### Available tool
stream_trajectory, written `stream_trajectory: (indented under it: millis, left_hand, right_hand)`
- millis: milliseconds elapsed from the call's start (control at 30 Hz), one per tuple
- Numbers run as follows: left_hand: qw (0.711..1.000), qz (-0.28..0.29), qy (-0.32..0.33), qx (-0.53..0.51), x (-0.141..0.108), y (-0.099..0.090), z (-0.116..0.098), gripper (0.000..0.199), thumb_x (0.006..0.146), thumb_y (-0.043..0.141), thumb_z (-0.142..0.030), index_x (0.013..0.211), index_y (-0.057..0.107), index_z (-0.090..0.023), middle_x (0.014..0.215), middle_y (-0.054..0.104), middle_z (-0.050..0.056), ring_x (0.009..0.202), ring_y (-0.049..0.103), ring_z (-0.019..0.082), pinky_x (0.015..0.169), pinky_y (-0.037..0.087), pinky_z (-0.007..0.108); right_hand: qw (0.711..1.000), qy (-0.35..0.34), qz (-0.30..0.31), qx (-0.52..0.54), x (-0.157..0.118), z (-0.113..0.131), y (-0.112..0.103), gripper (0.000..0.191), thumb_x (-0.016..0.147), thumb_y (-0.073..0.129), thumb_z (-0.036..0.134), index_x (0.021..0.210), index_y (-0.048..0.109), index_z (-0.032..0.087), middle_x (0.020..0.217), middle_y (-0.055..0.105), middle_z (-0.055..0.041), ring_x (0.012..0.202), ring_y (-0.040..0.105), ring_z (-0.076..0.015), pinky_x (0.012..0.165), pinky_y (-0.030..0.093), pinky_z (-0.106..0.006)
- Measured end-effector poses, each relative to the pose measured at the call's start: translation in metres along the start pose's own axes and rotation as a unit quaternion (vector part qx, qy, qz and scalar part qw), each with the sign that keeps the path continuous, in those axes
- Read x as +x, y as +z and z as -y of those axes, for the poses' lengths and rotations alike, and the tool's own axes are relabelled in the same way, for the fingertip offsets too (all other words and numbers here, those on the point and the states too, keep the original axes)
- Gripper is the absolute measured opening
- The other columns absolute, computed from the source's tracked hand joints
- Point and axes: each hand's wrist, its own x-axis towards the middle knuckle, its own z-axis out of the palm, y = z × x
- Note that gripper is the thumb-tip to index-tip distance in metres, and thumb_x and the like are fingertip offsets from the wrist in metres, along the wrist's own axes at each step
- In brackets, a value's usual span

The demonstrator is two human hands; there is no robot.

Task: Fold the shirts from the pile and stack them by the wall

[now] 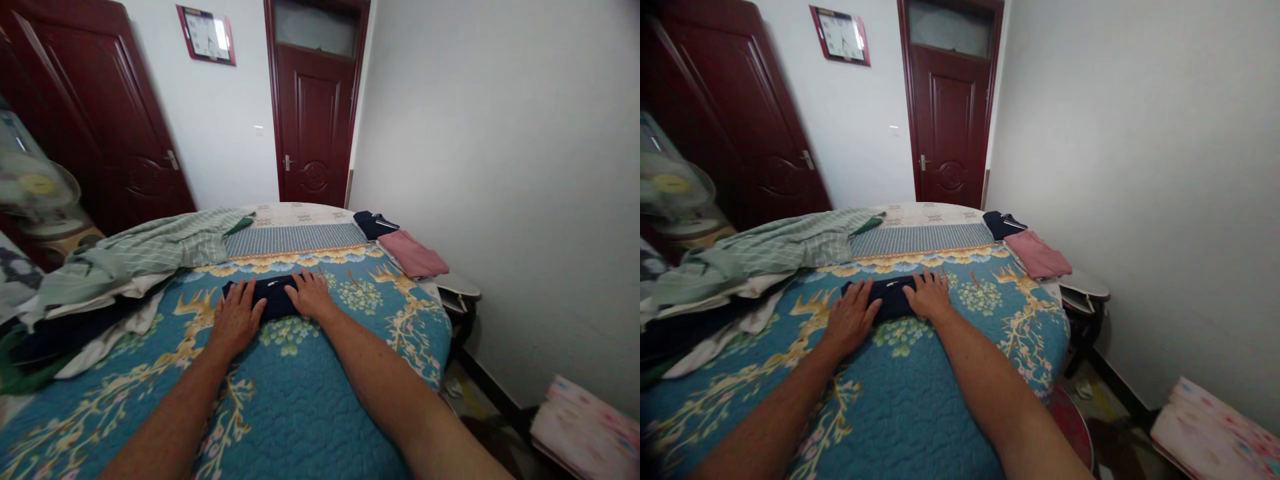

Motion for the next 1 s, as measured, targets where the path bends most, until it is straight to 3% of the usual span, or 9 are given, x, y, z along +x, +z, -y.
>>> stream_trajectory:
  millis: [167,267,367,467,633,767,867,933,1000]
  left_hand:
    - [0.995,-0.07,-0.062,0.027,0.005,-0.006,0.013,0.074,0.107,0.037,-0.048,0.167,0.036,-0.004,0.166,0.045,0.029,0.154,0.043,0.041,0.123,0.037,0.059]
    - [0.99,-0.035,-0.126,0.058,0.005,-0.014,0.022,0.075,0.107,0.035,-0.05,0.163,0.039,-0.001,0.142,0.065,0.034,0.133,0.062,0.047,0.107,0.049,0.063]
    - [0.98,-0.002,-0.172,0.096,0.002,-0.022,0.026,0.076,0.105,0.038,-0.056,0.16,0.045,-0.003,0.125,0.072,0.032,0.118,0.069,0.049,0.096,0.053,0.063]
    - [0.983,0.005,-0.168,0.075,0.001,-0.024,0.024,0.075,0.105,0.043,-0.055,0.159,0.044,-0.004,0.133,0.071,0.031,0.122,0.07,0.045,0.101,0.054,0.056]
    - [0.976,0.026,-0.213,-0.03,0.002,-0.023,0.026,0.077,0.101,0.059,-0.05,0.163,0.038,-0.008,0.143,0.068,0.028,0.132,0.068,0.039,0.108,0.052,0.047]
    - [0.965,0.017,-0.234,-0.118,0.002,-0.025,0.028,0.081,0.095,0.073,-0.042,0.161,0.039,-0.011,0.136,0.072,0.027,0.134,0.067,0.038,0.11,0.05,0.046]
    - [0.949,-0.011,-0.247,-0.197,0.001,-0.026,0.028,0.08,0.089,0.08,-0.034,0.158,0.046,-0.014,0.134,0.074,0.024,0.133,0.068,0.037,0.112,0.048,0.046]
    - [0.937,-0.028,-0.254,-0.239,0.003,-0.025,0.03,0.079,0.085,0.083,-0.028,0.156,0.05,-0.014,0.133,0.074,0.023,0.13,0.069,0.036,0.112,0.048,0.044]
    - [0.927,-0.033,-0.262,-0.268,0.004,-0.024,0.032,0.078,0.083,0.083,-0.025,0.154,0.053,-0.012,0.131,0.075,0.022,0.127,0.07,0.034,0.11,0.05,0.042]
  right_hand:
    - [0.999,0.014,-0.032,0.024,0.001,0.0,0.002,0.072,0.11,0.036,0.065,0.168,0.043,0.023,0.176,0.035,-0.0152,0.161,0.032,-0.0362,0.132,0.015,-0.058]
    - [0.993,0.063,-0.091,0.047,0.005,-0.001,0.0,0.074,0.11,0.037,0.059,0.169,0.038,0.015,0.172,0.039,-0.0204,0.157,0.039,-0.0352,0.13,0.026,-0.05]
    - [0.981,0.138,-0.125,0.047,0.009,-0.005,-0.007,0.071,0.109,0.039,0.051,0.166,0.04,0.008,0.155,0.058,-0.0255,0.144,0.053,-0.038,0.12,0.038,-0.05]
    - [0.981,0.159,-0.108,0.026,0.01,-0.01,-0.016,0.063,0.108,0.042,0.042,0.161,0.047,0.008,0.139,0.069,-0.0256,0.134,0.061,-0.0391,0.113,0.043,-0.052]
    - [0.988,0.141,-0.054,0.021,0.009,-0.014,-0.024,0.051,0.105,0.047,0.037,0.146,0.063,0.011,0.128,0.075,-0.0227,0.121,0.071,-0.0325,0.106,0.048,-0.041]
    - [0.99,0.129,-0.035,0.042,0.01,-0.016,-0.022,0.038,0.101,0.053,0.034,0.12,0.078,0.013,0.118,0.078,-0.0213,0.113,0.073,-0.0308,0.101,0.051,-0.037]
    - [0.984,0.136,-0.018,0.113,0.013,-0.021,-0.02,0.027,0.097,0.061,0.034,0.09,0.08,0.016,0.099,0.08,-0.0176,0.099,0.075,-0.0288,0.086,0.053,-0.034]
    - [0.962,0.158,0.003,0.222,0.014,-0.025,-0.019,0.025,0.093,0.067,0.035,0.077,0.075,0.017,0.085,0.077,-0.0133,0.083,0.073,-0.0248,0.071,0.051,-0.03]
    - [0.911,0.204,0.042,0.355,0.013,-0.029,-0.019,0.026,0.09,0.073,0.038,0.073,0.069,0.019,0.071,0.071,-0.0073,0.064,0.066,-0.019,0.057,0.045,-0.026]
